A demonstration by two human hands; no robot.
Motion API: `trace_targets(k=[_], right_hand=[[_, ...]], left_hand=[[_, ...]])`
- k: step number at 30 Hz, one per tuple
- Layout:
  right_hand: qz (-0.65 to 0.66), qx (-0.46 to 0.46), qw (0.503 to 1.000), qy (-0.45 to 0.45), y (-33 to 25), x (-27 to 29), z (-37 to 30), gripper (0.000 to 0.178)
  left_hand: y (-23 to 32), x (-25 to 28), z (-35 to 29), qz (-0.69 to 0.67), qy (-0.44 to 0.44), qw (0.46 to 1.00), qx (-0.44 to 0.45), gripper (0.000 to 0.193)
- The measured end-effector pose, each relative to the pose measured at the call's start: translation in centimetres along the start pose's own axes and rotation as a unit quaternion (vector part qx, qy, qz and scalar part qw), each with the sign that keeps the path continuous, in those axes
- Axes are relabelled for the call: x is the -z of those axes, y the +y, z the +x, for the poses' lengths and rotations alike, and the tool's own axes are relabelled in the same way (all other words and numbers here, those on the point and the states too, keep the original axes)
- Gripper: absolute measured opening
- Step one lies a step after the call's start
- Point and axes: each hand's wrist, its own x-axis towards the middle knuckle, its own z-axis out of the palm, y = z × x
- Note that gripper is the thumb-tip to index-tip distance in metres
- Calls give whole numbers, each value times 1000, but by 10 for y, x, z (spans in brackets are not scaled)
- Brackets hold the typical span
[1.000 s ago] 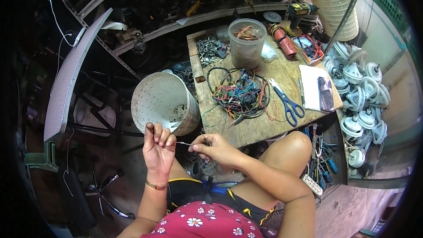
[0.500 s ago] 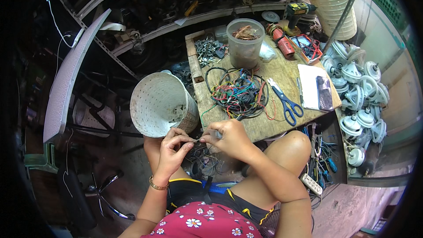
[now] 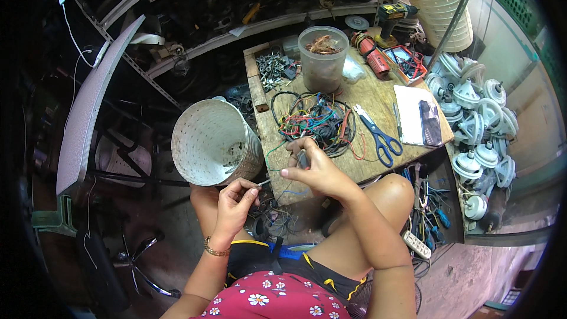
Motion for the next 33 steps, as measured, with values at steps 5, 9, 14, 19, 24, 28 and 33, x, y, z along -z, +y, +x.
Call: trace_targets(k=[5,9,14,19,24,28,33], right_hand=[[110,-67,989,-79,9,-7,-12,23],[106,-144,978,-108,-1,-37,-16,21],[72,-40,992,-98,5,-50,-18,17],[59,-43,993,-87,2,-47,-19,17],[67,-37,993,-93,3,-43,-19,16],[80,-66,990,-98,-6,-41,-19,15],[94,-83,986,-112,-4,-40,-17,15]], left_hand=[[-3,-3,1,-28,59,998,2,7],[-7,-13,-3,-45,80,995,-27,6],[-6,-26,-4,-41,70,994,-77,8],[-10,-27,-2,29,70,991,-109,8],[-11,-27,-2,115,81,979,-145,7],[-14,-20,-3,197,86,959,-183,8],[-12,-19,-3,185,93,955,-211,6]])
